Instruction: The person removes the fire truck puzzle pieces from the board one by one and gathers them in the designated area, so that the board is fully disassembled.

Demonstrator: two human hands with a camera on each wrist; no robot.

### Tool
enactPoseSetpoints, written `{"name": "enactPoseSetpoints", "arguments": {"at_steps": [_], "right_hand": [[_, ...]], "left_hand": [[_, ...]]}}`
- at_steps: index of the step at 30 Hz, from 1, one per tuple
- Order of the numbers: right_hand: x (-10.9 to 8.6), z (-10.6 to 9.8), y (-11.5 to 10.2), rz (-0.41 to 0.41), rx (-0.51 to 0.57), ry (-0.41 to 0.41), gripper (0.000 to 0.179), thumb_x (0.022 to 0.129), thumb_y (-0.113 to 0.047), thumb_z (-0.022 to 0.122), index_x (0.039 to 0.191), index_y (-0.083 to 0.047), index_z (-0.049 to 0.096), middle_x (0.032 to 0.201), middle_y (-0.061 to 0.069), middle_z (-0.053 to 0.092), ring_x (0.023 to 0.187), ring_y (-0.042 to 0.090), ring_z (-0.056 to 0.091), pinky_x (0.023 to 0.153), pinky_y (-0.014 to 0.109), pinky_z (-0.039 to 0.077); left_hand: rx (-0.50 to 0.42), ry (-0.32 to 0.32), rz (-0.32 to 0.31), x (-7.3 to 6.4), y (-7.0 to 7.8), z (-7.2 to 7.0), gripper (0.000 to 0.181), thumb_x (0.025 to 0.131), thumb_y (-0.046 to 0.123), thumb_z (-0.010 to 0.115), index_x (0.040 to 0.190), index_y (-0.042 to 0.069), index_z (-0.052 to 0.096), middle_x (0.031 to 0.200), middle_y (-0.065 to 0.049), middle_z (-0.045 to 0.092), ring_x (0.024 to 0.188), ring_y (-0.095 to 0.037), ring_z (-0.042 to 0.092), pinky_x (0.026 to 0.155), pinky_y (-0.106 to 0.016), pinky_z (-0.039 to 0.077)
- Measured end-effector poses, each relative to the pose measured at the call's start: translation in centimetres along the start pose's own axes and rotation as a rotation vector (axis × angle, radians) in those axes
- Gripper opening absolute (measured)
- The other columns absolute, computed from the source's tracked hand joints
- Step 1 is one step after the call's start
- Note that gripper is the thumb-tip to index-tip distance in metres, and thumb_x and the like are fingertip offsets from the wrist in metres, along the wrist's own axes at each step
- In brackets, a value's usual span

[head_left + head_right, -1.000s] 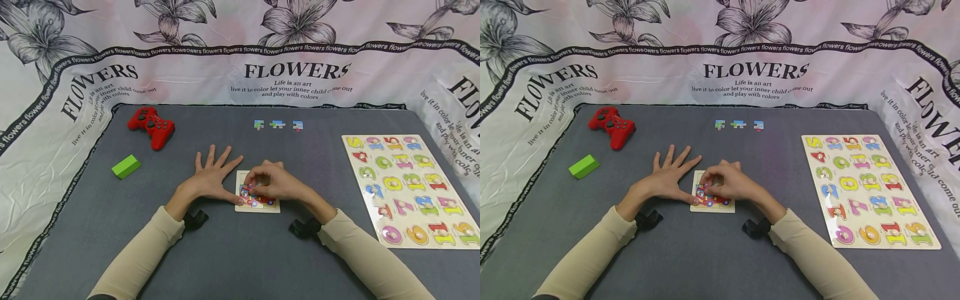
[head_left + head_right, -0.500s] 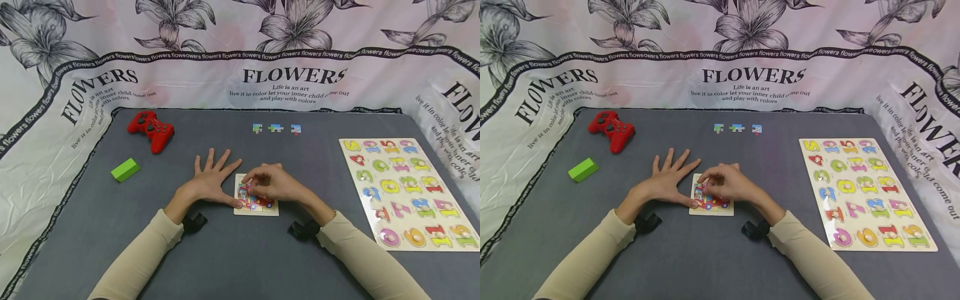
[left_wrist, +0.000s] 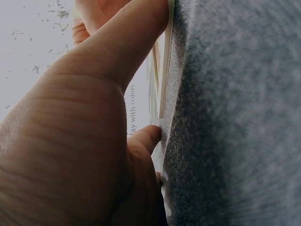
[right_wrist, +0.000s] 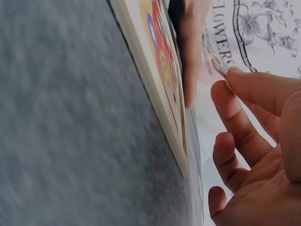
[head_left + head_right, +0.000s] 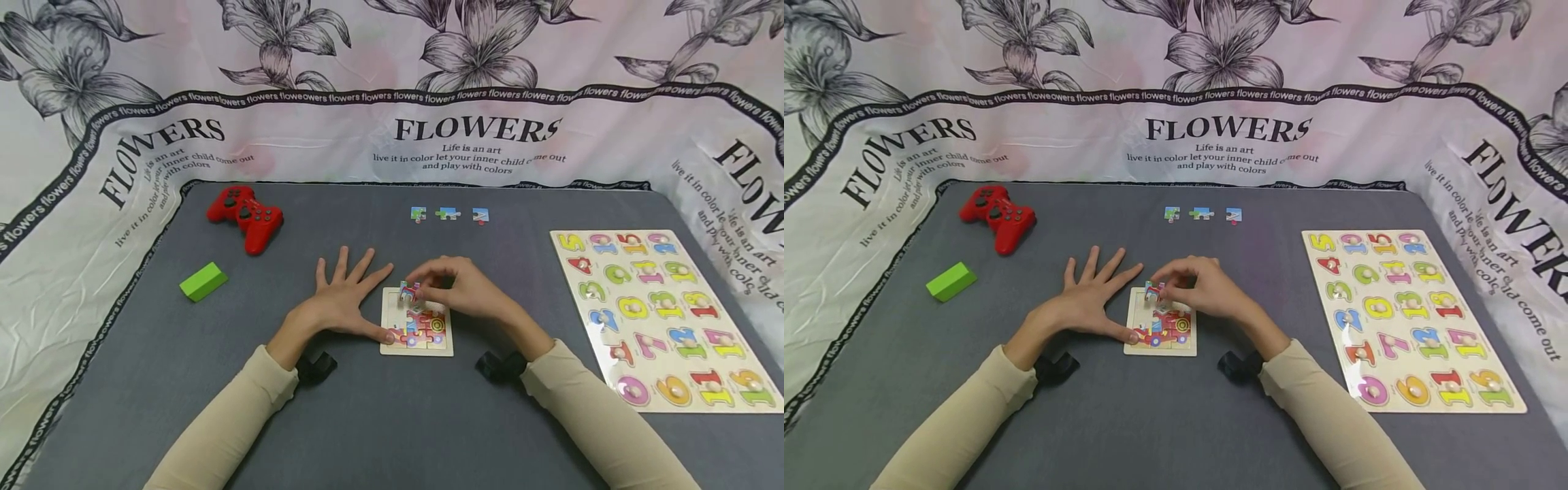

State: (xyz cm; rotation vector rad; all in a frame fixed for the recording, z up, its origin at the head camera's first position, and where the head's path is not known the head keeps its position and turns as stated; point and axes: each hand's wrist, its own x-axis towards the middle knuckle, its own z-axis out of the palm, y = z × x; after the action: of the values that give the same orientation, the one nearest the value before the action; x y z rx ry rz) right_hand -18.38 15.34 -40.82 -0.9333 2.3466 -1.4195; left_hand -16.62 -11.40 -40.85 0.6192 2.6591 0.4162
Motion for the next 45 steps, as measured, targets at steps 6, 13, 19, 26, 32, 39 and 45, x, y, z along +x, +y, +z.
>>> {"name": "enactPoseSetpoints", "arguments": {"at_steps": [6,13,19,26,32,39,45], "right_hand": [[0.4,-1.0,0.2,0.052,0.008,0.064,0.023,0.094,-0.010,0.073,0.117,-0.011,0.076,0.090,0.009,0.076,0.081,0.013,0.067,0.072,0.027,0.050],[1.2,-2.1,0.7,0.080,-0.027,0.105,0.023,0.095,-0.012,0.072,0.118,-0.012,0.076,0.090,0.011,0.076,0.079,0.021,0.066,0.068,0.028,0.049],[2.2,-3.4,2.4,0.097,-0.061,0.120,0.024,0.097,-0.013,0.070,0.120,-0.011,0.075,0.093,0.012,0.075,0.081,0.020,0.065,0.071,0.027,0.049],[3.7,-4.3,3.5,0.134,-0.102,0.106,0.023,0.099,-0.011,0.067,0.121,-0.009,0.075,0.093,0.014,0.073,0.079,0.019,0.059,0.071,0.028,0.045],[4.8,-4.7,3.9,0.163,-0.139,0.102,0.023,0.100,-0.012,0.065,0.121,-0.011,0.074,0.093,0.012,0.072,0.079,0.017,0.057,0.070,0.030,0.044],[5.7,-4.9,4.5,0.168,-0.164,0.101,0.024,0.101,-0.012,0.064,0.123,-0.008,0.073,0.092,0.013,0.070,0.073,0.015,0.054,0.066,0.030,0.042],[6.2,-4.8,4.6,0.186,-0.162,0.103,0.027,0.102,-0.013,0.063,0.127,-0.011,0.072,0.096,0.014,0.072,0.076,0.016,0.056,0.067,0.030,0.044]], "left_hand": [[-0.008,-0.005,-0.010,-0.1,0.1,0.0,0.121,0.069,0.078,0.076,0.164,0.039,0.012,0.173,0.001,-0.010,0.155,-0.041,-0.025,0.115,-0.074,-0.016],[-0.016,0.000,-0.006,0.0,0.0,0.0,0.121,0.068,0.078,0.076,0.164,0.040,0.012,0.173,0.001,-0.010,0.155,-0.040,-0.025,0.115,-0.074,-0.017],[-0.018,0.002,0.001,-0.1,-0.1,0.0,0.121,0.068,0.077,0.077,0.164,0.039,0.013,0.174,0.000,-0.009,0.155,-0.041,-0.025,0.115,-0.074,-0.016],[-0.016,0.000,-0.001,-0.1,-0.2,0.0,0.121,0.069,0.077,0.077,0.164,0.040,0.013,0.174,0.000,-0.010,0.155,-0.040,-0.024,0.115,-0.075,-0.016],[-0.012,0.002,0.000,0.0,-0.1,-0.1,0.121,0.068,0.078,0.076,0.164,0.040,0.013,0.174,0.000,-0.009,0.156,-0.041,-0.024,0.115,-0.075,-0.015],[-0.024,0.009,0.009,0.0,-0.2,0.1,0.122,0.067,0.078,0.077,0.164,0.040,0.013,0.174,0.000,-0.009,0.156,-0.041,-0.023,0.114,-0.075,-0.016],[-0.019,0.009,0.006,0.0,-0.4,0.2,0.122,0.068,0.078,0.077,0.164,0.040,0.013,0.174,0.001,-0.010,0.156,-0.041,-0.024,0.114,-0.075,-0.016]]}}
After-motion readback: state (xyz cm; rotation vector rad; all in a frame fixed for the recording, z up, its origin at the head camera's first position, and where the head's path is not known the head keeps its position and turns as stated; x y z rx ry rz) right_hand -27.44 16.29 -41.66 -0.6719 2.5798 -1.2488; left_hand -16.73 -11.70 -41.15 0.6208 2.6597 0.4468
